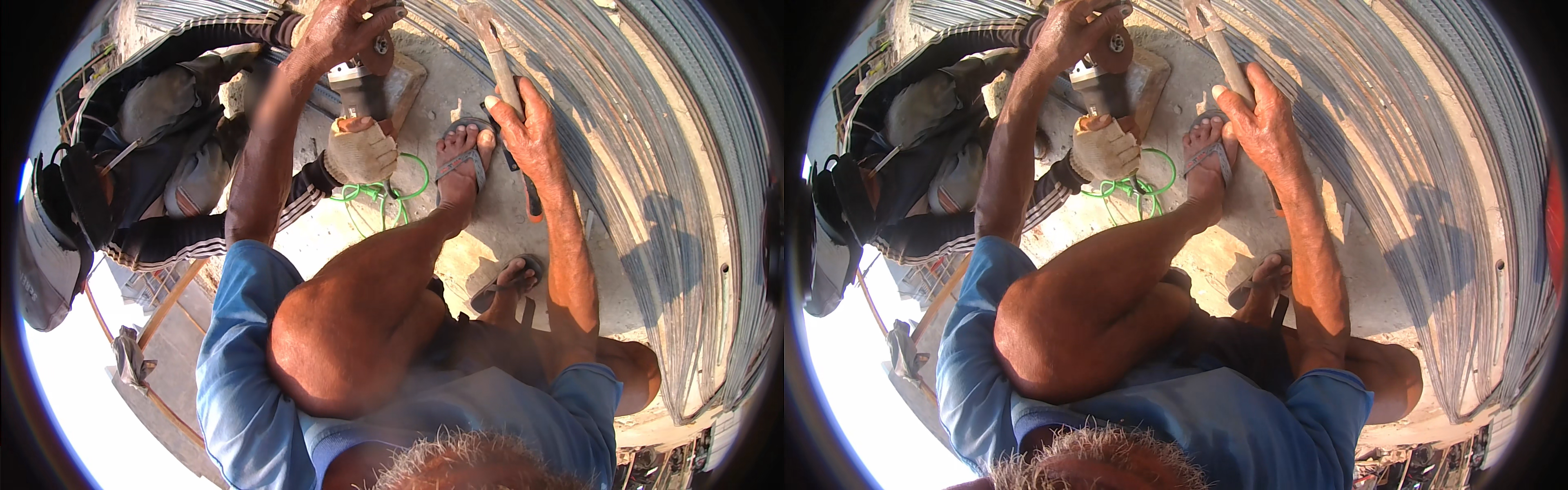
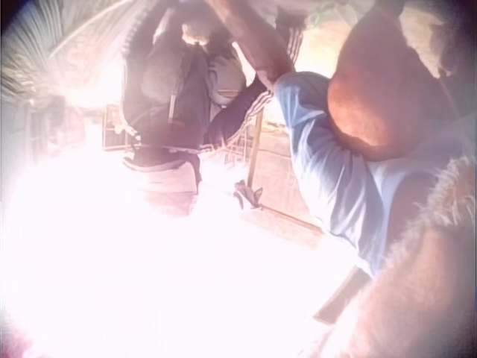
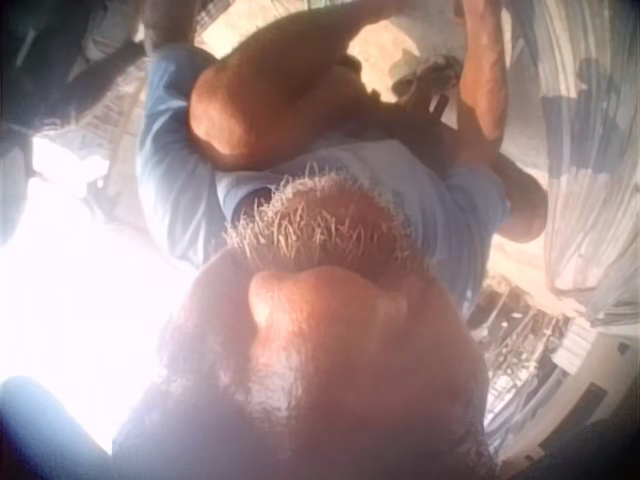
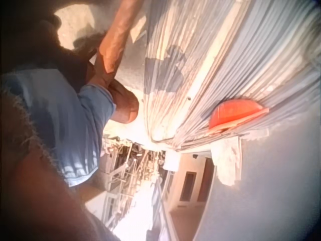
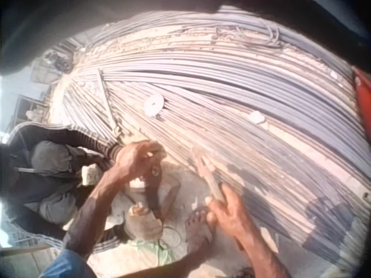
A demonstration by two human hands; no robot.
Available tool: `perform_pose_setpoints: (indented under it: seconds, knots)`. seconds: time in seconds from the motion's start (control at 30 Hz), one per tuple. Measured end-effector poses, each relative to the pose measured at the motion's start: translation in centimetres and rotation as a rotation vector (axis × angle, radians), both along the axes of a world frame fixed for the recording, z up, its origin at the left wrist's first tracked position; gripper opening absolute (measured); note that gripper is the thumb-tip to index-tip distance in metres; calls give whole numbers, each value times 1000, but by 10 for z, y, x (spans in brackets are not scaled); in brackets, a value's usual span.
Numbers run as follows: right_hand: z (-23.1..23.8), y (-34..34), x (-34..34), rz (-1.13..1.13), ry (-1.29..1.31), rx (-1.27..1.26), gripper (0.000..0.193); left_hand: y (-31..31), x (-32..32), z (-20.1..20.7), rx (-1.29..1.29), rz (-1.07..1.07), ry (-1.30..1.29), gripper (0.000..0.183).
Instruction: The person removes the locking nut from an angle grinder using a wrench and a hammer, replaces the cutting disc, and reassembles the tool while assisted by another person.
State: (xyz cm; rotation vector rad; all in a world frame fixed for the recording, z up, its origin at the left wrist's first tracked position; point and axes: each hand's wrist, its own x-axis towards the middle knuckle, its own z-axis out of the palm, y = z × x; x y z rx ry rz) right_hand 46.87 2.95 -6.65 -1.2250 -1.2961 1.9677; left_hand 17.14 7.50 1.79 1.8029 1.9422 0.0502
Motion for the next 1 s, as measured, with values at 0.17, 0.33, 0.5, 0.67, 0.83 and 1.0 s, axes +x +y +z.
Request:
perform_pose_setpoints:
  seconds: [0.17,0.33,0.5,0.67,0.83,1.0]
  knots:
    - [-5,0,5,-4,-62,107,29,-20,-25,-15,164,-153,-90,24]
    - [-3,-2,9,-41,-46,88,28,-38,-9,-3,412,-210,-48,20]
    - [-3,-5,7,-59,0,87,25,-66,-16,-14,606,-108,-169,19]
    - [1,-7,4,-69,35,53,23,-65,-14,-13,605,-53,-166,18]
    - [1,-9,0,-62,47,58,23,-53,-19,-10,407,-135,63,21]
    - [1,-7,0,-69,38,70,25,-28,-25,-21,443,-270,116,21]
